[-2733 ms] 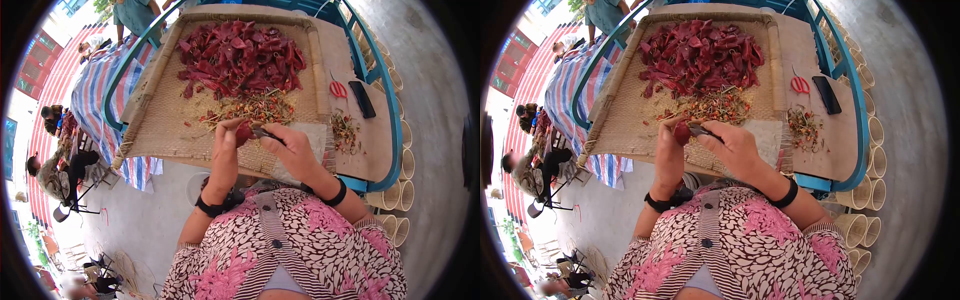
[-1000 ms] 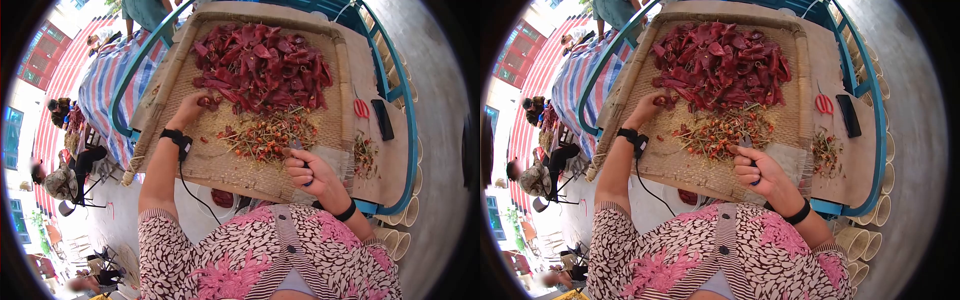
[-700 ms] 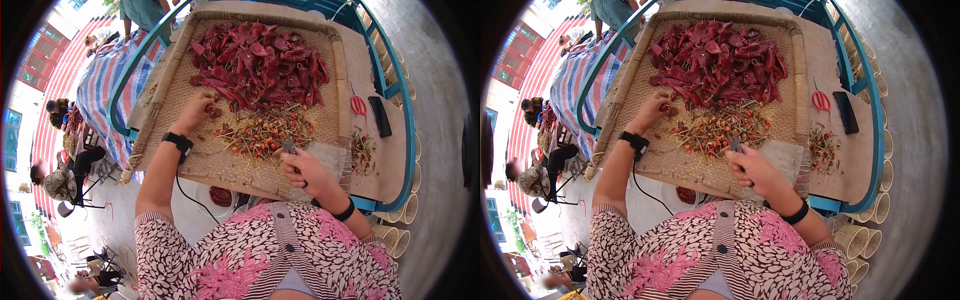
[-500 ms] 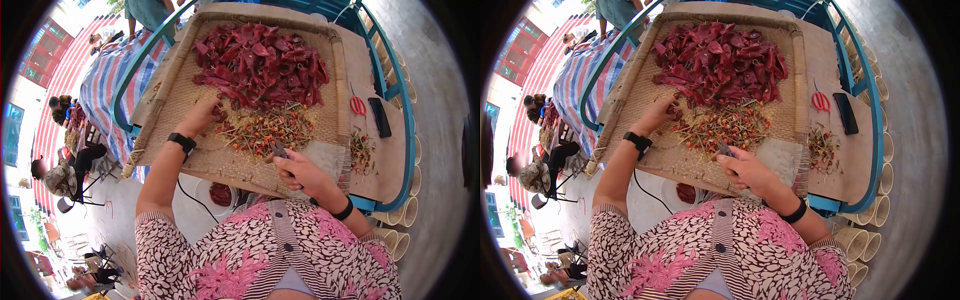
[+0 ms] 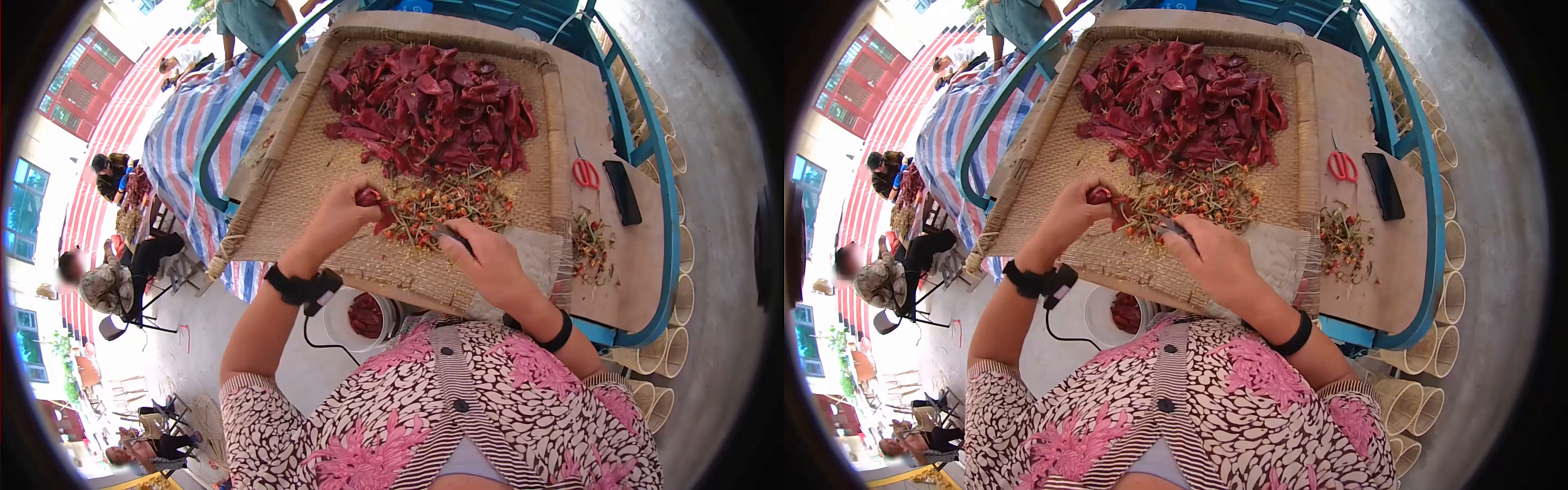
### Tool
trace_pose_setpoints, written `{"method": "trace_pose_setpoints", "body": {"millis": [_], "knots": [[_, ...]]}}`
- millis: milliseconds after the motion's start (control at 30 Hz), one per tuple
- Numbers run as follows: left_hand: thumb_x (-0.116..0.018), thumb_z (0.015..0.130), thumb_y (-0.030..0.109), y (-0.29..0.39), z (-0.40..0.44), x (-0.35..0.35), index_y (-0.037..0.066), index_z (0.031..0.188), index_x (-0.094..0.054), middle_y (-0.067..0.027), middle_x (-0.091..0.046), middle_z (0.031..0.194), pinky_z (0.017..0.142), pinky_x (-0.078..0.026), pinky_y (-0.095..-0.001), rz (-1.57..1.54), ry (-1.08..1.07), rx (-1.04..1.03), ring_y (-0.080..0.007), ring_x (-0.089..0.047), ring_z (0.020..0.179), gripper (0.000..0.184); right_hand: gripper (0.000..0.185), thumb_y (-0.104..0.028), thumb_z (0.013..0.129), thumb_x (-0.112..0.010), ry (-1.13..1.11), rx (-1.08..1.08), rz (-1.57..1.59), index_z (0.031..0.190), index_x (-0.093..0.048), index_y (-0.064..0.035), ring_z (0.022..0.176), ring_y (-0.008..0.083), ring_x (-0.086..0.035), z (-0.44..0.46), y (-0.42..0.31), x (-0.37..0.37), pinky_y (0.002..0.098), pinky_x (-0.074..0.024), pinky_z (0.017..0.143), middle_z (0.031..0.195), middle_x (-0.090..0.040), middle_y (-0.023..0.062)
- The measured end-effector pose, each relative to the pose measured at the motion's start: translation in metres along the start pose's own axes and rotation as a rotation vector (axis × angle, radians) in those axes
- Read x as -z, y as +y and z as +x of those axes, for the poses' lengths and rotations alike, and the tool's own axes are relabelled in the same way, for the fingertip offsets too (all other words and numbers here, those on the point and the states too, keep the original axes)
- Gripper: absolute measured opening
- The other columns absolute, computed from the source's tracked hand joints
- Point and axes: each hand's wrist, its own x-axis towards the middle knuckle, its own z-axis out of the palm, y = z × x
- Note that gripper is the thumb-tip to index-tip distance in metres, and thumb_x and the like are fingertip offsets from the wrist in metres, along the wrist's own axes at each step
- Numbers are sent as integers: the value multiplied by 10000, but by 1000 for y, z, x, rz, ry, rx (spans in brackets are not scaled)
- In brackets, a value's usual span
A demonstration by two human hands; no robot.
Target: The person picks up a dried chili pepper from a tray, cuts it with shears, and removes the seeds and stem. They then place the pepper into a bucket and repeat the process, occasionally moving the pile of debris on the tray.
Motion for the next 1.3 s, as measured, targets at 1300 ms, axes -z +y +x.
{"method": "trace_pose_setpoints", "body": {"millis": [1300], "knots": [[-664,881,17,15,-54,-97,30,1027,-633,47,-607,828,645,-447,-182,-527,389,-62,-11,-512,731,150,343,-306,914,-607,103,167,-182,1128,-627,-38,807,301,-655,-2,5,-9,379,-510,687,918,-661,140]]}}
